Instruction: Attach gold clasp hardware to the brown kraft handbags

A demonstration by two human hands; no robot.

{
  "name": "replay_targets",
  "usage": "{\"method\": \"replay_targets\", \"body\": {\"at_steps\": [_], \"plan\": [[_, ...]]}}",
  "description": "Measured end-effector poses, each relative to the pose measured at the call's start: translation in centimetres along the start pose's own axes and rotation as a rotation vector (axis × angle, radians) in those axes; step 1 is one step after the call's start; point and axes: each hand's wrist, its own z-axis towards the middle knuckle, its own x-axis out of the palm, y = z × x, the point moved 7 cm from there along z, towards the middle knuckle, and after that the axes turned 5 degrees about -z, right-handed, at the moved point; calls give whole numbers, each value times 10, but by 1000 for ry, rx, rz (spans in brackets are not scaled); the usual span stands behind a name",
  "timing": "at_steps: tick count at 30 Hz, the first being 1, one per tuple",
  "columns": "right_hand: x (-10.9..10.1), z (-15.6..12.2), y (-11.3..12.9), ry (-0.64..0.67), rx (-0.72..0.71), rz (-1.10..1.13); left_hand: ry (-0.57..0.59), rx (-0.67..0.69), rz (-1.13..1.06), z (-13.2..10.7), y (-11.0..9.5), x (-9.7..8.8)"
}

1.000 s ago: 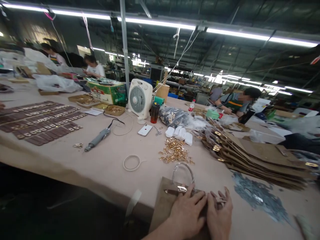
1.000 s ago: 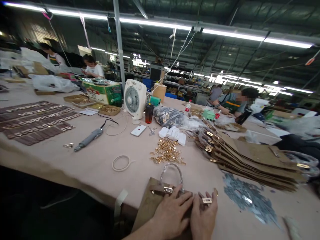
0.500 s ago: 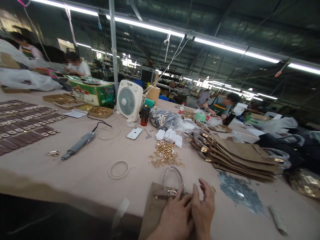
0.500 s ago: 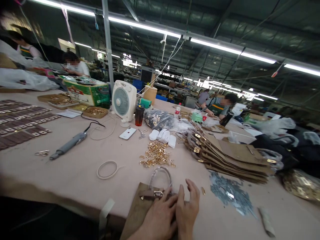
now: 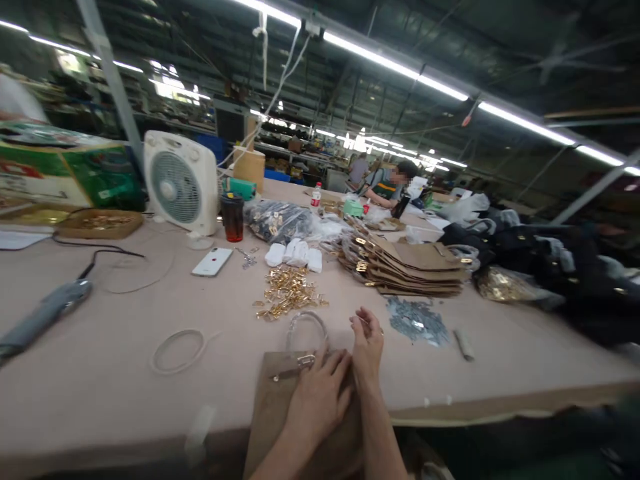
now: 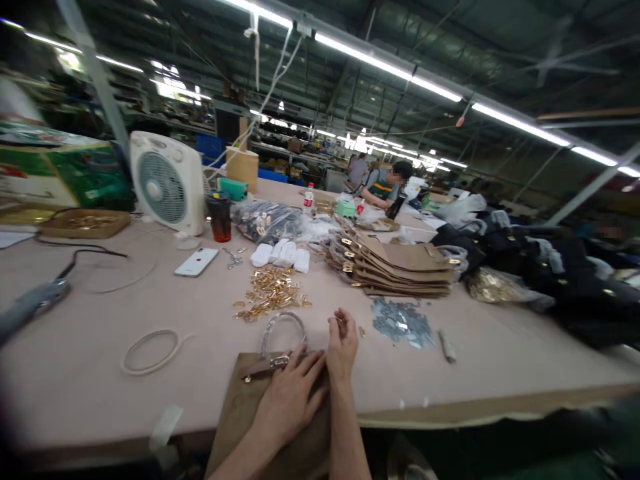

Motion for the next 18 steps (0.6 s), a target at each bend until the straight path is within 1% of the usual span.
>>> {"method": "replay_targets", "body": {"at_steps": [2, 6, 12, 15, 18], "plan": [[-15, 5, -4, -29, 18, 9, -1, 17, 29, 4, 1, 5], [-51, 11, -15, -127, 33, -5, -13, 62, 85, 9, 0, 12], [-102, 11, -38, -249, 73, -50, 8, 32, 180, 10, -4, 14], [-119, 14, -49, -277, 83, -62, 14, 30, 199, 10, -7, 13], [-127, 19, -56, -256, 86, -99, 13, 29, 203, 10, -7, 13]]}}
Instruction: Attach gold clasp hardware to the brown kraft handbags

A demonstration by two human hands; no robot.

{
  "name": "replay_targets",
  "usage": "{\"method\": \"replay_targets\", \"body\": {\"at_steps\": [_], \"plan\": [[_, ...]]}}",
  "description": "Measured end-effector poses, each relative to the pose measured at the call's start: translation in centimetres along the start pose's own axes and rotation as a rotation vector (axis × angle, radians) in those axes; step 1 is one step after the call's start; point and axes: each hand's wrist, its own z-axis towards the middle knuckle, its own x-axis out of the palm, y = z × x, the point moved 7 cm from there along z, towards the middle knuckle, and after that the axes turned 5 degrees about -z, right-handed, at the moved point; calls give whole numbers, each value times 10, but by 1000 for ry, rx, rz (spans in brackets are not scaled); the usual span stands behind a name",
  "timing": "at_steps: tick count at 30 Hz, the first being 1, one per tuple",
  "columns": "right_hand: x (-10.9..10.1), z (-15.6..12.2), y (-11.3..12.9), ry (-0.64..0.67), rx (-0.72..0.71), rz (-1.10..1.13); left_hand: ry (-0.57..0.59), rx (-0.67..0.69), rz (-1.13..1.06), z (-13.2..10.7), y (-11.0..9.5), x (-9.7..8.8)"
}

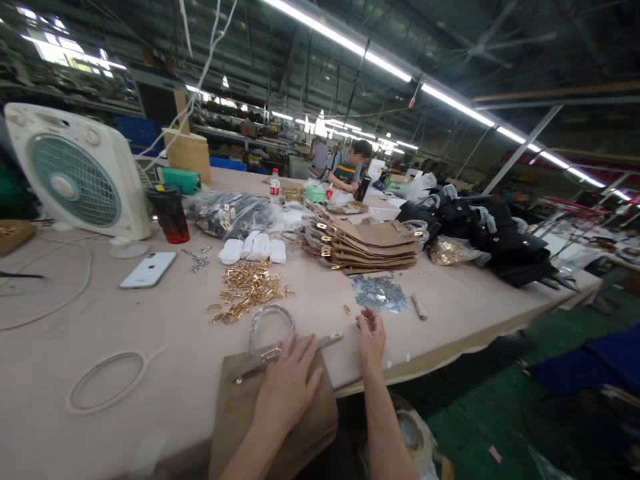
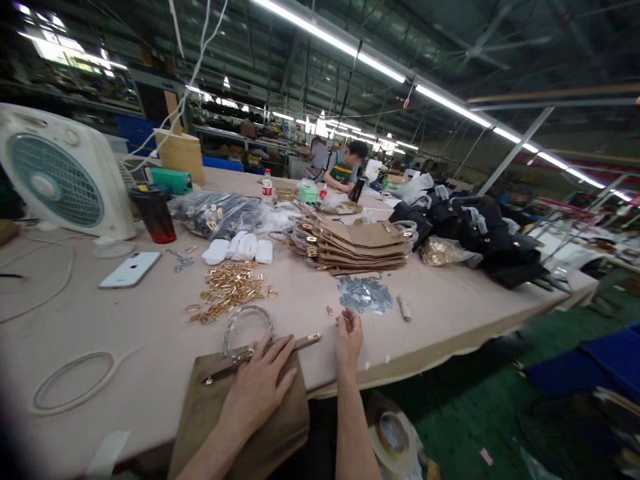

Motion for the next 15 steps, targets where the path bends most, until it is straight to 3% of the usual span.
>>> {"method": "replay_targets", "body": {"at_steps": [5, 11, 15], "plan": [[5, 10, -5, 92, -37, -205, -20, 15, -11, -1, 1, 3], [24, 21, 5, 168, -216, -667, -47, -5, -133, -4, 7, 2], [37, 29, 0, 263, -200, -735, -68, -57, -280, -5, 19, 2]]}}
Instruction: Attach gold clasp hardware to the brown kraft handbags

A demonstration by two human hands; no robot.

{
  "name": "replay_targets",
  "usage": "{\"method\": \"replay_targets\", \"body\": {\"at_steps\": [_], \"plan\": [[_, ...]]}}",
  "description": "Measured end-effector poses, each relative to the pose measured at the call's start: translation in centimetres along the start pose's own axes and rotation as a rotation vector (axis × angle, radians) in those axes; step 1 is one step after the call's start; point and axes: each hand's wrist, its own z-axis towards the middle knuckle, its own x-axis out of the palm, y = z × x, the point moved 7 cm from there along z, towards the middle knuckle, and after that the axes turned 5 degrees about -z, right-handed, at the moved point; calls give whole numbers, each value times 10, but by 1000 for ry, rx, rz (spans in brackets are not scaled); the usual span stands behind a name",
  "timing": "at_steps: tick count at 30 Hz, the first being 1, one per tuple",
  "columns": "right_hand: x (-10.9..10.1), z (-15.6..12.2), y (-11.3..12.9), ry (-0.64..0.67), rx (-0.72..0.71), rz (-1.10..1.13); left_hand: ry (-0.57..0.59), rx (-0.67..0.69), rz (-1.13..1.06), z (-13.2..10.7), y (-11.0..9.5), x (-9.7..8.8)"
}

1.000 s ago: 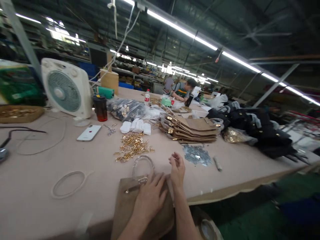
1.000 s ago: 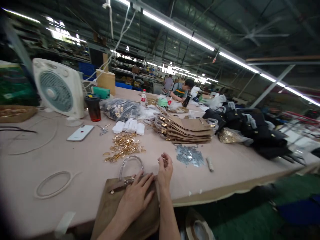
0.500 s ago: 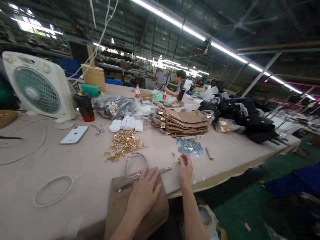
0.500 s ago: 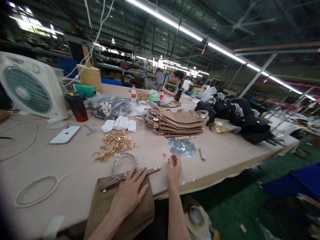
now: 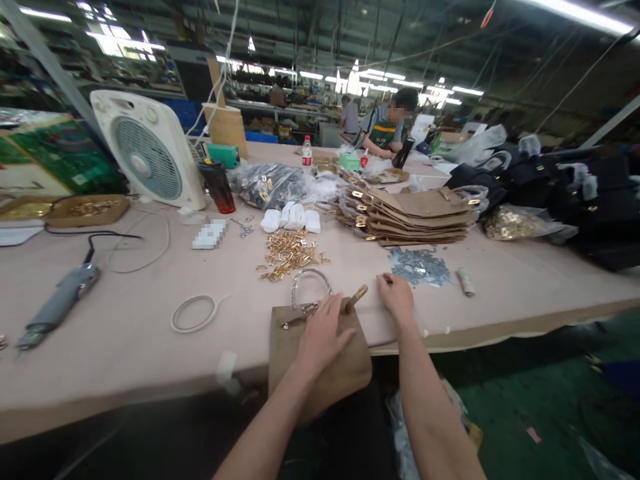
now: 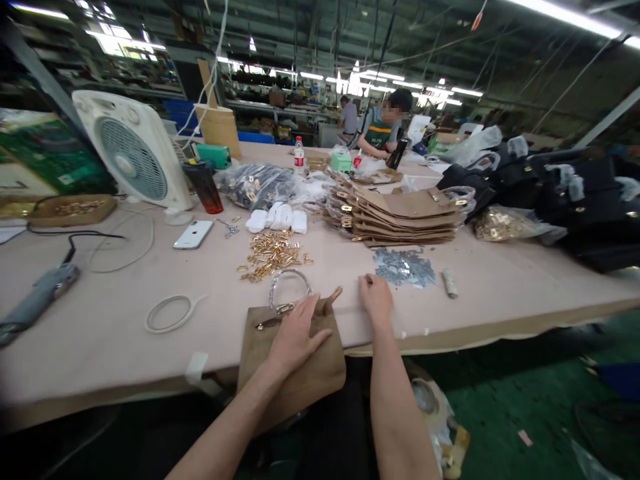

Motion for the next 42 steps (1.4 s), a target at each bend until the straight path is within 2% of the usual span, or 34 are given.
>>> {"method": "replay_targets", "body": {"at_steps": [4, 8, 12, 16, 19, 22, 24, 26, 30, 32, 34, 39, 42], "plan": [[4, 2, -2, 58, -2, -19, -19, 2, -87, 0, 3, -4], [-5, -8, 1, -25, -13, 37, -35, 26, -75, -2, -1, -9], [-10, -32, 13, -72, -33, 382, 4, 67, 107, -4, -10, -6], [-15, -68, 25, -136, 70, 724, -3, 55, 263, -4, -13, 1], [-23, -96, 48, -145, 13, 839, -34, 51, 311, -3, -13, 4], [-27, -117, 85, -25, -196, 801, -59, 59, 295, -2, -12, 6], [-22, -124, 100, 55, -237, 768, -66, 57, 253, -1, -11, 7], [-9, -126, 99, 112, -150, 773, -76, 51, 199, -1, -9, 7], [25, -122, 74, 220, 129, 822, -101, 38, 68, -3, -2, 0], [35, -120, 64, 271, 192, 855, -106, 40, -22, -5, 2, -4], [40, -117, 60, 323, 199, 865, -140, 47, -130, -7, 7, -9], [35, -114, 64, 374, 116, 732, -340, 6, -305, -8, 25, -29], [29, -115, 67, 351, 85, 690, -308, -26, -283, -2, 35, -33]]}}
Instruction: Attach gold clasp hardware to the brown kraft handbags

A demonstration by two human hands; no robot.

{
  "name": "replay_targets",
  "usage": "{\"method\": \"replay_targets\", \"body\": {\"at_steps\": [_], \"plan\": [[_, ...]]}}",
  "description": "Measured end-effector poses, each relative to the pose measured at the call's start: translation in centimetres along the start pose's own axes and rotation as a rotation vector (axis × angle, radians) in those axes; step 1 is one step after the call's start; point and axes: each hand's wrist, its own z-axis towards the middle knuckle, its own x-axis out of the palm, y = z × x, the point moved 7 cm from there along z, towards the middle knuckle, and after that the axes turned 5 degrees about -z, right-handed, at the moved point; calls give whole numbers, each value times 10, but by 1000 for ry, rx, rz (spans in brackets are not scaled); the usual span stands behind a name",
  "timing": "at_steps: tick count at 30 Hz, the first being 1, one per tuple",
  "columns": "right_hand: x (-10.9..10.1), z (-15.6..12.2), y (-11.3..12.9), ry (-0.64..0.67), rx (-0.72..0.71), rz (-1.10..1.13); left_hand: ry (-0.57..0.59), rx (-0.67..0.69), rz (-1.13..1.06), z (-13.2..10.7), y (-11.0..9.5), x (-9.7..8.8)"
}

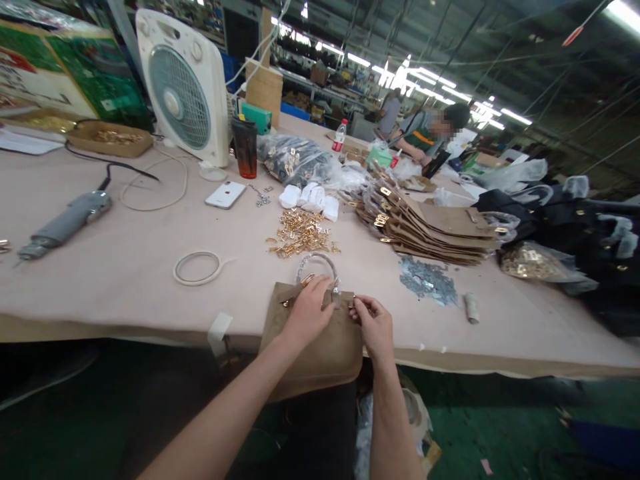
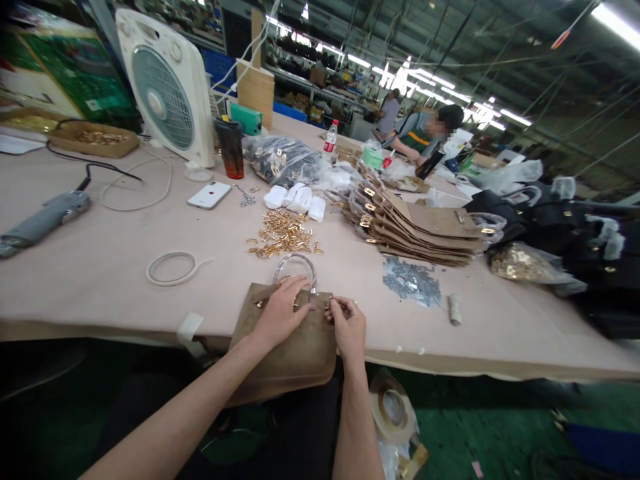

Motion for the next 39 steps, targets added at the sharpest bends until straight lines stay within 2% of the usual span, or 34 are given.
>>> {"method": "replay_targets", "body": {"at_steps": [4, 10, 19, 24, 35, 39], "plan": [[-1, -2, 4, 5, -18, -13, 138, 24, 46, 6, 1, 3], [-1, -3, 4, 52, -38, 44, 253, 142, 44, 5, -19, 16], [0, -4, 1, 57, -17, 114, 190, 105, 36, 9, -13, 22], [0, -4, 3, 92, -13, 144, 240, 142, 62, 8, -16, 26], [-3, -4, -2, 118, -12, 181, 226, 90, -25, 11, -10, 26], [-2, -5, 1, 141, -40, 127, 247, 130, -26, 11, -10, 28]]}}
